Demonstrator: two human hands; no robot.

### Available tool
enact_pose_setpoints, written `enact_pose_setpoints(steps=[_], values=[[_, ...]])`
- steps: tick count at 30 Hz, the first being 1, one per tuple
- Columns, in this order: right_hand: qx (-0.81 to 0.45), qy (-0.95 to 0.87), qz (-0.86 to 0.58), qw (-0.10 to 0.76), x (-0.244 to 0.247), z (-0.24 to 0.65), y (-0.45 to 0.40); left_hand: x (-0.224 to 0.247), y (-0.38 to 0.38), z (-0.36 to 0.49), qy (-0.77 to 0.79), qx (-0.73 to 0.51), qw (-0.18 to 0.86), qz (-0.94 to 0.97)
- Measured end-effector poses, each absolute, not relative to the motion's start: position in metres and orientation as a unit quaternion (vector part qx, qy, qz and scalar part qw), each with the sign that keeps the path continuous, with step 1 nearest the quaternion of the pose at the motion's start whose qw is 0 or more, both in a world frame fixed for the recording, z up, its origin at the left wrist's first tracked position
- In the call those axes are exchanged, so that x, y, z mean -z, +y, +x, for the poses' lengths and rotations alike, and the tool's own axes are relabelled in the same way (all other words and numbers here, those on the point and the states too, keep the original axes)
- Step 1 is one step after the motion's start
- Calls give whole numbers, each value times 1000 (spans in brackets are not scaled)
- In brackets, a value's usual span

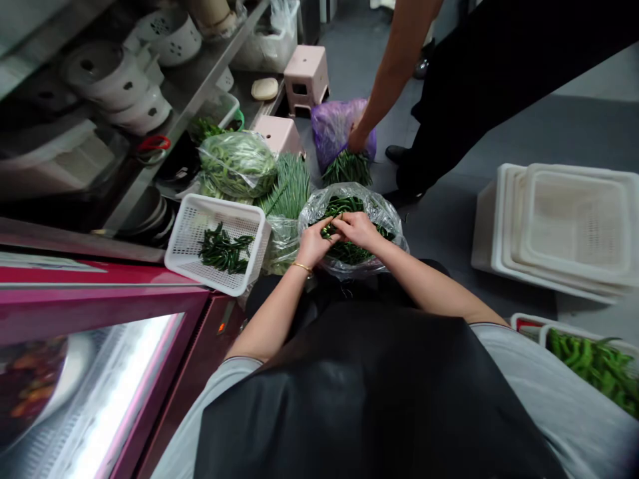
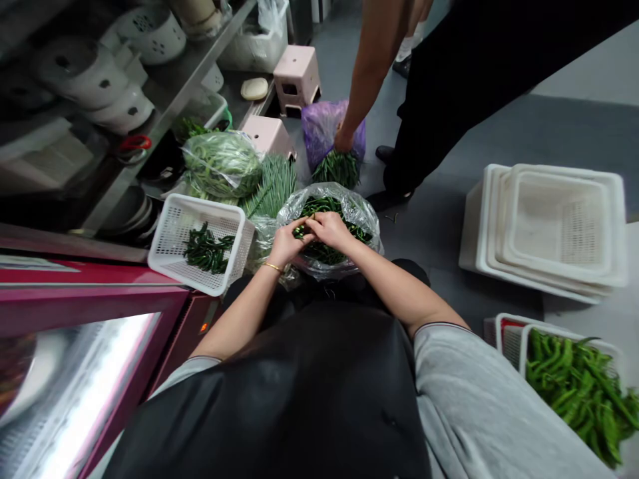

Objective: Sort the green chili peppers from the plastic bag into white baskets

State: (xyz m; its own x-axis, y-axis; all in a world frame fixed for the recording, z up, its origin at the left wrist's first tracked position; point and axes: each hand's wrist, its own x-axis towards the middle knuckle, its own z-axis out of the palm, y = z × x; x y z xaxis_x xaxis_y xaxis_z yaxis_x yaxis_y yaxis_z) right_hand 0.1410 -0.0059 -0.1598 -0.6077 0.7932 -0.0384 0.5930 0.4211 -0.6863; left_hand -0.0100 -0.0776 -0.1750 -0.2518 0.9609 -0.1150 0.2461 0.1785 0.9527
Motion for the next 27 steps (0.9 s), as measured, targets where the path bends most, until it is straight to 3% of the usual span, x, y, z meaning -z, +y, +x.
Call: enact_pose_setpoints(steps=[6,10,13,17,20,22,24,27], values=[[-229,-882,-402,97,147,162,-11,189,-65,15,612,-395,494,475],[-384,-838,-364,131,128,178,-10,174,-71,14,574,-472,383,549],[-472,-809,-326,130,122,185,-16,155,-80,8,548,-430,384,606],[-258,-882,-385,83,143,180,-26,151,-104,-1,588,-324,500,547],[-140,-911,-389,-5,167,158,-23,164,-123,-9,577,-367,608,404],[-113,-920,-373,-53,180,137,-16,172,-128,-13,572,-409,625,340],[-92,-920,-369,-93,187,120,-8,176,-125,-17,609,-413,566,372],[-77,-924,-359,-109,189,114,0,180,-107,-19,687,-338,355,536]])
